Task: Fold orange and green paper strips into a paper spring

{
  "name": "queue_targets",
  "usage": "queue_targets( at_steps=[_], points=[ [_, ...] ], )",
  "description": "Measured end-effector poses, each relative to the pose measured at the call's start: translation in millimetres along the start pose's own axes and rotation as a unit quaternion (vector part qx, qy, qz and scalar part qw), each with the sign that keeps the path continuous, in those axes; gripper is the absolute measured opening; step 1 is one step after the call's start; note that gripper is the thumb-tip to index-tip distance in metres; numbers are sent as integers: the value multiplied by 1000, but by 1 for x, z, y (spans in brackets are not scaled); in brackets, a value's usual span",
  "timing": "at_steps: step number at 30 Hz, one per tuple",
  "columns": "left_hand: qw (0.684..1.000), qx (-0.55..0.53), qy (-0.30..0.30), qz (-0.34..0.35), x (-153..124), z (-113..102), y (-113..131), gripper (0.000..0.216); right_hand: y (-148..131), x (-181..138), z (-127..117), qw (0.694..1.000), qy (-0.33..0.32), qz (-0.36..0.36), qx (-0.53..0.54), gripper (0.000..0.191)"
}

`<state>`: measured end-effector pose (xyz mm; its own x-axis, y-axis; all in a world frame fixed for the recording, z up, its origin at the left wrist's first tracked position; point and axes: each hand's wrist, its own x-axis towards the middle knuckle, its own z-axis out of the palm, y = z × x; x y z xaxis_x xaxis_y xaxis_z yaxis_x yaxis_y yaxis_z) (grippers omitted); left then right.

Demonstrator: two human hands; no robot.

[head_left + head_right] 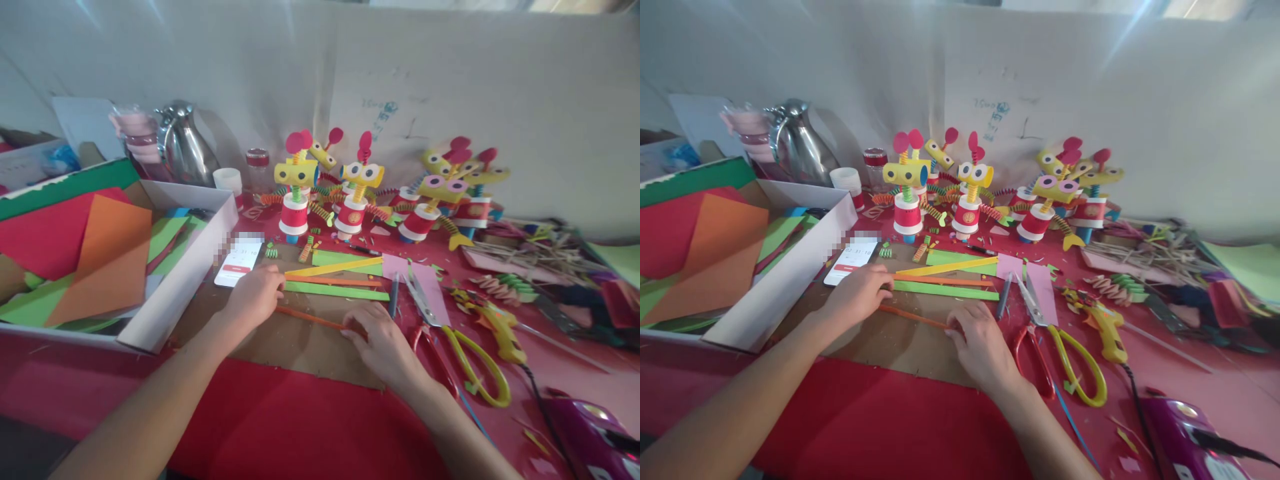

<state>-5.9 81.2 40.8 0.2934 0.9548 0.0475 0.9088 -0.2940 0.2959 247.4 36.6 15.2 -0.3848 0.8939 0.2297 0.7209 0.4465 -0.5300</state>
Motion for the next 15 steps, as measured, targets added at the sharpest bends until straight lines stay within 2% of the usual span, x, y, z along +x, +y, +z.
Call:
queue_targets(
  at_steps=[5, 9, 15],
  points=[
    [999, -6, 29, 19, -1, 5, 1, 18, -1, -4, 1, 1000, -9, 7, 1, 15],
    [1000, -4, 20, 18, 0, 7, 1, 16, 0, -4, 3, 1000, -14, 1, -1, 18],
    [997, -6, 39, 61, 0, 8, 3, 18, -3, -4, -2, 999, -14, -18, -29, 23]
  ],
)
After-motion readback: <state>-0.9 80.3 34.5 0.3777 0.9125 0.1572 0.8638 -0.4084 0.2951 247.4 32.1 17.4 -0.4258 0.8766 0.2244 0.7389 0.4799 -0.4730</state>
